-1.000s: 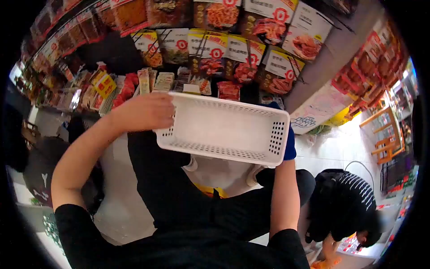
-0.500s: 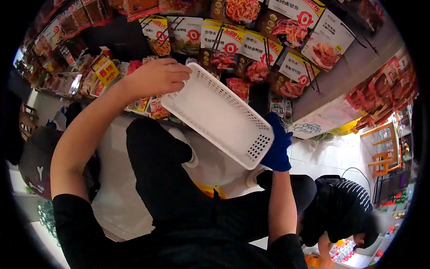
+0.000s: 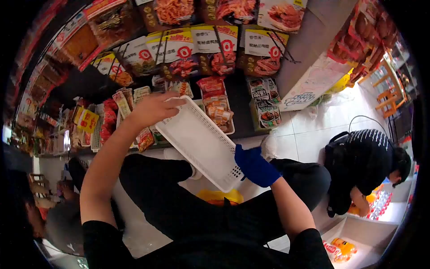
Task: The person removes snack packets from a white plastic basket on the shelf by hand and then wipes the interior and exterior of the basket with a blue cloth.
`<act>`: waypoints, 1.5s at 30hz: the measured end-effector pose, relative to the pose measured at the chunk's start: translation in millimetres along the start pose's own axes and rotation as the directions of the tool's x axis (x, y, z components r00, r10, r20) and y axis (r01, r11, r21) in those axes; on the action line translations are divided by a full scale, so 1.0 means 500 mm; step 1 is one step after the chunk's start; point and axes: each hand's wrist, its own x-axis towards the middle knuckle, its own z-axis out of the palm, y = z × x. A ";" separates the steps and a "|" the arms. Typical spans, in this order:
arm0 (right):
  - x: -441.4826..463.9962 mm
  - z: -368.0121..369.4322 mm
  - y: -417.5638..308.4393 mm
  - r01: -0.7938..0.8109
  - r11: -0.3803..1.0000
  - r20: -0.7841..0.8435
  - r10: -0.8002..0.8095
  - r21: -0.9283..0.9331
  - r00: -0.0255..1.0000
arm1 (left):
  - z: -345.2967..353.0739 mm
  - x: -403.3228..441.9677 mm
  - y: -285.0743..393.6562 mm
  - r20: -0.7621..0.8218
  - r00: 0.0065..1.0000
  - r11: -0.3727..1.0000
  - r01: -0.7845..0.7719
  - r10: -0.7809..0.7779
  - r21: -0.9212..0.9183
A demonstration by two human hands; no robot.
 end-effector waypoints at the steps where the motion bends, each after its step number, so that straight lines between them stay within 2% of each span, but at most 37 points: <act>1: -0.018 0.015 0.000 -0.240 0.827 0.086 0.228 0.508 0.970 | 0.011 0.019 0.004 0.003 1.000 1.000 0.001 -0.001 -0.001; 2: -0.046 0.042 0.003 -0.407 0.368 0.270 0.370 0.836 0.889 | 0.020 0.037 0.010 0.008 1.000 1.000 0.004 -0.004 -0.004; 3: -0.067 0.065 0.004 -0.439 -0.218 0.490 0.380 0.871 0.784 | 0.022 0.058 0.018 -0.004 0.996 0.996 0.083 -0.084 -0.036; 4: -0.073 0.077 0.007 -0.521 -0.256 0.577 0.456 0.814 0.677 | 0.020 0.080 0.027 -0.012 0.986 0.984 0.163 -0.164 -0.068; 6: -0.094 0.094 0.010 -0.535 -0.279 0.594 0.523 0.797 0.611 | 0.039 0.116 0.049 -0.079 0.930 0.924 0.342 -0.359 -0.173; 8: -0.117 0.123 0.005 -0.585 -0.283 0.618 0.596 0.760 0.513 | 0.105 0.142 0.083 -0.168 0.794 0.791 0.511 -0.584 -0.337; 9: -0.131 0.153 -0.004 -0.605 -0.291 0.620 0.641 0.741 0.452 | 0.126 0.156 0.100 0.046 0.742 0.631 0.599 -0.669 -0.493; 10: -0.140 0.177 -0.012 -0.624 -0.298 0.619 0.682 0.722 0.390 | 0.145 0.169 0.120 0.271 0.671 0.427 0.680 -0.690 -0.596; 11: -0.152 0.199 -0.018 -0.642 -0.306 0.613 0.717 0.703 0.330 | 0.175 0.180 0.149 0.422 0.674 0.292 0.682 -0.606 -0.670; 12: -0.148 0.197 -0.015 -0.595 -0.343 0.614 0.713 0.727 0.339 | 0.194 0.191 0.181 0.548 0.676 0.144 0.684 -0.492 -0.715; 14: -0.138 0.204 -0.011 -0.646 -0.333 0.626 0.722 0.687 0.294 | 0.132 0.230 0.237 0.732 0.626 -0.143 0.726 -0.268 -0.673; 16: -0.144 0.241 -0.025 -0.660 -0.314 0.605 0.749 0.683 0.270 | 0.227 0.236 0.307 0.681 0.664 -0.114 0.685 -0.308 -0.720; 19: -0.117 0.222 -0.013 -0.742 -0.269 0.616 0.751 0.614 0.238 | 0.264 0.264 0.357 0.768 0.601 -0.330 0.695 -0.222 -0.639; 22: -0.107 0.237 -0.016 -0.758 -0.238 0.603 0.759 0.608 0.246 | 0.266 0.269 0.377 0.703 0.646 -0.485 0.532 -0.297 -0.694; 25: -0.090 0.231 -0.006 -0.765 -0.215 0.595 0.761 0.607 0.258 | 0.239 0.280 0.367 0.742 0.597 -0.499 0.563 -0.305 -0.659; 28: -0.065 0.217 0.005 -0.775 -0.218 0.601 0.760 0.593 0.246 | 0.267 0.281 0.358 0.674 0.634 -0.304 0.603 -0.378 -0.738; 31: -0.066 0.228 0.014 -0.799 -0.197 0.590 0.774 0.568 0.229 | 0.308 0.288 0.371 0.639 0.619 -0.254 0.598 -0.457 -0.760; 34: -0.069 0.244 0.026 -0.821 -0.174 0.547 0.815 0.544 0.190 | 0.350 0.295 0.392 0.574 0.637 -0.338 0.464 -0.514 -0.819; 37: -0.066 0.234 0.039 -0.820 -0.189 0.548 0.819 0.539 0.171 | 0.344 0.305 0.403 0.563 0.632 -0.336 0.452 -0.533 -0.826; 40: -0.065 0.234 0.051 -0.843 -0.178 0.571 0.803 0.508 0.174 | 0.256 0.320 0.378 0.720 0.564 -0.547 0.482 -0.405 -0.685; 43: -0.060 0.251 0.063 -0.868 -0.169 0.590 0.790 0.466 0.163 | 0.315 0.326 0.379 0.672 0.567 -0.421 0.523 -0.477 -0.741; 45: -0.055 0.263 0.063 -0.873 -0.175 0.601 0.783 0.456 0.157 | 0.339 0.330 0.375 0.706 0.545 -0.519 0.482 -0.452 -0.706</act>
